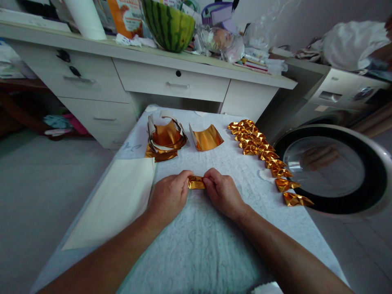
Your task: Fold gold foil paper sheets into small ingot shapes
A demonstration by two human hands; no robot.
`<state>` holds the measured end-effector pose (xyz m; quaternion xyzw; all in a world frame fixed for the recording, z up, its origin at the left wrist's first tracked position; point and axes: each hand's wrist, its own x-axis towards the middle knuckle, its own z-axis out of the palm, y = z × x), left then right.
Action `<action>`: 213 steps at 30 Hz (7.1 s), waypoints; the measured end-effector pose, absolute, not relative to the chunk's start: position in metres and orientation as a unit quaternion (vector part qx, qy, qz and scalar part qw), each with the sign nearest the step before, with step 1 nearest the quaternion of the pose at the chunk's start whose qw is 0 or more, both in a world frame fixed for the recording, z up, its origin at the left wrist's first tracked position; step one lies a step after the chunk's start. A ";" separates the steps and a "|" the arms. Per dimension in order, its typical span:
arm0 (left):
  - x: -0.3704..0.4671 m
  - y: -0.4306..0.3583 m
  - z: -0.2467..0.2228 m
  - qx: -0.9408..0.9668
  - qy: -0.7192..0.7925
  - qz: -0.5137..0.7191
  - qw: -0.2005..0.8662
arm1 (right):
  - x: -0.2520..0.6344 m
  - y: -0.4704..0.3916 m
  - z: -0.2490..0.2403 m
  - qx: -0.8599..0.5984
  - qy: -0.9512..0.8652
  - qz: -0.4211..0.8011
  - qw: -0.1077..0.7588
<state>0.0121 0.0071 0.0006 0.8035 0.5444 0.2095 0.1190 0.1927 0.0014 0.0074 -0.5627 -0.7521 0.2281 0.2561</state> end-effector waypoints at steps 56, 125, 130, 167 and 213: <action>-0.006 0.017 0.010 0.424 0.328 0.372 0.758 | 0.221 0.012 0.010 -0.319 -0.464 0.727 0.392; -0.003 0.017 0.010 0.434 0.353 0.378 0.738 | 0.220 0.013 0.008 -0.334 -0.416 0.729 0.429; -0.003 0.017 0.010 0.474 0.362 0.369 0.713 | 0.220 0.013 0.006 -0.337 -0.438 0.725 0.412; 0.002 0.016 0.011 0.520 0.411 0.403 0.631 | 0.214 0.012 0.007 -0.340 -0.461 0.700 0.425; 0.005 0.004 0.008 0.789 0.461 0.286 0.289 | 0.231 0.018 0.013 -0.595 -0.656 0.211 0.413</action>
